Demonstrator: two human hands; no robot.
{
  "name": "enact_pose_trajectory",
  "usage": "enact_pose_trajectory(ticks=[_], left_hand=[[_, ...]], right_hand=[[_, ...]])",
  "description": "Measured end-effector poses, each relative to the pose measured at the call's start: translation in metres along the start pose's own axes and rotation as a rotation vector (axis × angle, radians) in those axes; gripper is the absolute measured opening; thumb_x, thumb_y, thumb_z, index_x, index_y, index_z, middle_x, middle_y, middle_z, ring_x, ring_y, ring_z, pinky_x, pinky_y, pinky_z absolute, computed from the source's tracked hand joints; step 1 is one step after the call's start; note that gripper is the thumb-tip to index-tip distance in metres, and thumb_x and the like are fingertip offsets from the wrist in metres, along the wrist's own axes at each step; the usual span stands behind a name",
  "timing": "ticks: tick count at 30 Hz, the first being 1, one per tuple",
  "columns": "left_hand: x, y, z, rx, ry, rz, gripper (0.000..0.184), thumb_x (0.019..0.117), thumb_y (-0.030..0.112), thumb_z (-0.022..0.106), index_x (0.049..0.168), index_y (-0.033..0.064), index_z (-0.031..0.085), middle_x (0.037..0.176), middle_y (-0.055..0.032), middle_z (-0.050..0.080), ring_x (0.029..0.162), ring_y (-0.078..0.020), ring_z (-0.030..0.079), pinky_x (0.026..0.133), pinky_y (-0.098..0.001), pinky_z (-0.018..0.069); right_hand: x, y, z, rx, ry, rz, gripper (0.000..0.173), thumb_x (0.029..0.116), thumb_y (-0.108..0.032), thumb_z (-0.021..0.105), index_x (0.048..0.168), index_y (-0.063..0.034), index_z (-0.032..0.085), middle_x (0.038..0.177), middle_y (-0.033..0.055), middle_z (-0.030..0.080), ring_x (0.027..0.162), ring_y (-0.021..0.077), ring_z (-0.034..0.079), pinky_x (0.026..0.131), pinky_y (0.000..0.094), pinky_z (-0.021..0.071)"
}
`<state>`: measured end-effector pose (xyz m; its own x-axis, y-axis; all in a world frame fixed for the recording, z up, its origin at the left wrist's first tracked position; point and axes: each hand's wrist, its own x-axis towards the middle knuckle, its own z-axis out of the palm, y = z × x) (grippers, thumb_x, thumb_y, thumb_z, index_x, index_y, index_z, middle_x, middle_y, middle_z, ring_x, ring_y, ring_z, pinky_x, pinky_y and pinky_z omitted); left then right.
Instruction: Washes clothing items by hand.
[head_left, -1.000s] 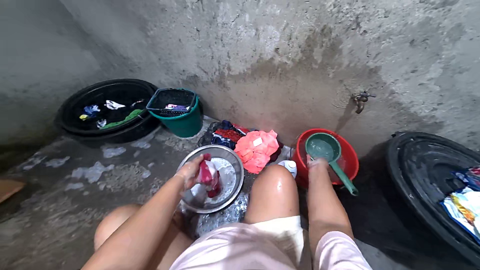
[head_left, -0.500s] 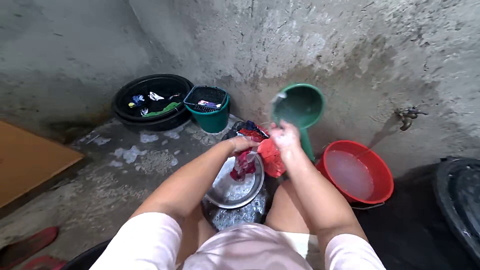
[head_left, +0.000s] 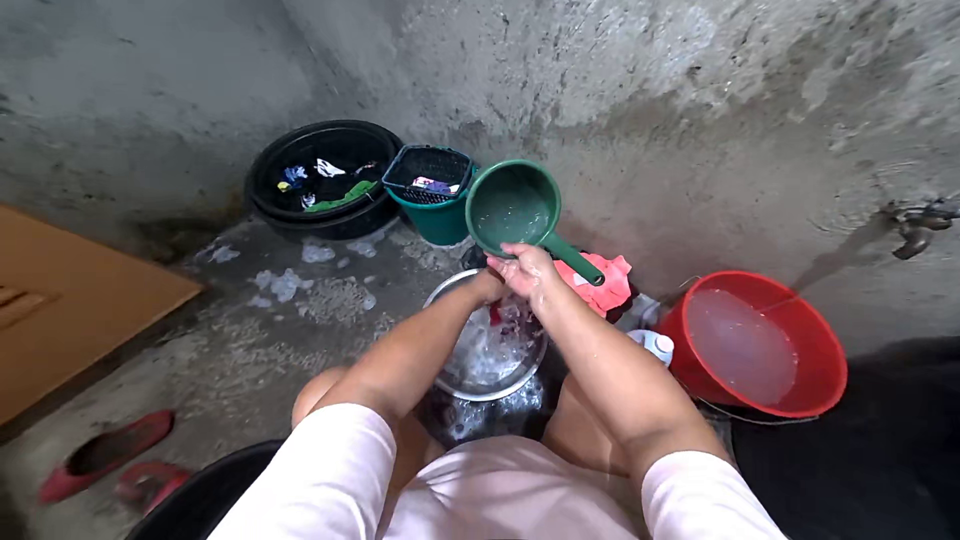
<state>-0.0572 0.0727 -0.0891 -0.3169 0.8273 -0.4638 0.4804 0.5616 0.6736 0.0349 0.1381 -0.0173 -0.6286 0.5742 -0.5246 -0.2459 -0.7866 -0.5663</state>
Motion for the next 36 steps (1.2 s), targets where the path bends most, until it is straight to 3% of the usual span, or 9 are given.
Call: enact_pose_trajectory(ticks=[5,12,17,23,25,28,31,33,36], left_hand=[[-0.004,-0.004,0.000,-0.088,0.057,0.078,0.029,0.1004,0.016,0.060,0.122,-0.0023,0.064,0.112,-0.0229,0.067,0.104,-0.0321,0.066,0.093,-0.0532,0.0511],[0.005,-0.017,0.000,-0.107,-0.182,-0.135,0.033,0.1039,0.026,0.054,0.118,-0.0023,0.064,0.106,-0.0171,0.065,0.091,-0.0231,0.062,0.084,-0.0444,0.0521],[0.001,-0.020,0.000,-0.071,-0.217,-0.098,0.037,0.1011,0.024,0.061,0.129,-0.0008,0.061,0.117,-0.0193,0.065,0.102,-0.0247,0.063,0.093,-0.0451,0.0510],[-0.014,-0.002,-0.012,0.083,-0.182,-0.079,0.046,0.1027,0.038,0.057,0.125,-0.0010,0.066,0.121,-0.0245,0.066,0.114,-0.0367,0.063,0.102,-0.0597,0.0466],[-0.019,0.001,-0.014,0.043,-0.147,-0.063,0.045,0.1017,0.037,0.060,0.124,-0.0010,0.066,0.117,-0.0244,0.067,0.109,-0.0360,0.065,0.099,-0.0585,0.0490],[-0.024,0.004,-0.015,-0.240,-0.174,-0.050,0.045,0.1029,0.029,0.061,0.141,0.0071,0.054,0.119,-0.0185,0.067,0.102,-0.0284,0.066,0.091,-0.0501,0.0533],[-0.034,0.008,-0.026,-0.356,-0.220,0.019,0.061,0.1050,0.025,0.058,0.160,0.0186,0.031,0.138,-0.0184,0.060,0.117,-0.0310,0.064,0.098,-0.0532,0.0528],[-0.048,0.015,-0.038,-0.349,-0.217,0.070,0.062,0.1054,0.025,0.057,0.161,0.0167,0.030,0.138,-0.0195,0.060,0.115,-0.0305,0.065,0.097,-0.0521,0.0534],[-0.071,0.032,-0.060,-0.376,-0.230,0.137,0.056,0.1061,0.025,0.055,0.157,0.0133,0.036,0.129,-0.0174,0.064,0.107,-0.0253,0.067,0.093,-0.0468,0.0554]], right_hand=[[0.006,-0.001,0.001,-0.144,-0.033,0.012,0.030,0.1025,-0.010,0.056,0.131,-0.0003,0.050,0.105,0.0178,0.065,0.071,0.0218,0.067,0.059,0.0324,0.0590],[0.019,0.017,0.000,-0.182,-0.069,-0.018,0.026,0.1005,-0.007,0.059,0.124,0.0030,0.055,0.100,0.0164,0.066,0.077,0.0230,0.068,0.068,0.0361,0.0601],[0.016,0.017,-0.002,-0.384,-0.083,-0.029,0.029,0.1021,-0.018,0.061,0.122,0.0027,0.059,0.092,0.0130,0.067,0.071,0.0198,0.067,0.064,0.0333,0.0584],[0.022,0.029,-0.019,-0.390,-0.188,-0.343,0.034,0.1002,-0.007,0.061,0.133,0.0003,0.056,0.120,0.0134,0.067,0.106,0.0210,0.067,0.091,0.0409,0.0592],[0.021,0.029,-0.023,-0.421,-0.121,-0.423,0.036,0.1033,-0.010,0.058,0.137,0.0013,0.055,0.128,0.0147,0.065,0.117,0.0203,0.064,0.100,0.0404,0.0561],[0.013,-0.001,-0.021,-0.404,0.111,-0.419,0.038,0.1083,-0.025,0.052,0.137,0.0009,0.055,0.119,0.0206,0.068,0.099,0.0277,0.071,0.082,0.0447,0.0625],[-0.001,-0.076,-0.045,-0.367,0.284,-0.259,0.061,0.1056,-0.046,0.053,0.152,-0.0095,0.037,0.127,0.0223,0.063,0.092,0.0316,0.071,0.073,0.0451,0.0618],[-0.011,-0.124,-0.089,-0.338,0.360,-0.305,0.055,0.1025,-0.034,0.060,0.148,-0.0107,0.041,0.119,0.0196,0.066,0.082,0.0287,0.071,0.066,0.0420,0.0612],[-0.046,-0.176,-0.175,-0.531,0.663,-0.530,0.055,0.0980,-0.017,0.062,0.149,-0.0105,0.041,0.130,0.0190,0.060,0.098,0.0308,0.069,0.073,0.0485,0.0619]])
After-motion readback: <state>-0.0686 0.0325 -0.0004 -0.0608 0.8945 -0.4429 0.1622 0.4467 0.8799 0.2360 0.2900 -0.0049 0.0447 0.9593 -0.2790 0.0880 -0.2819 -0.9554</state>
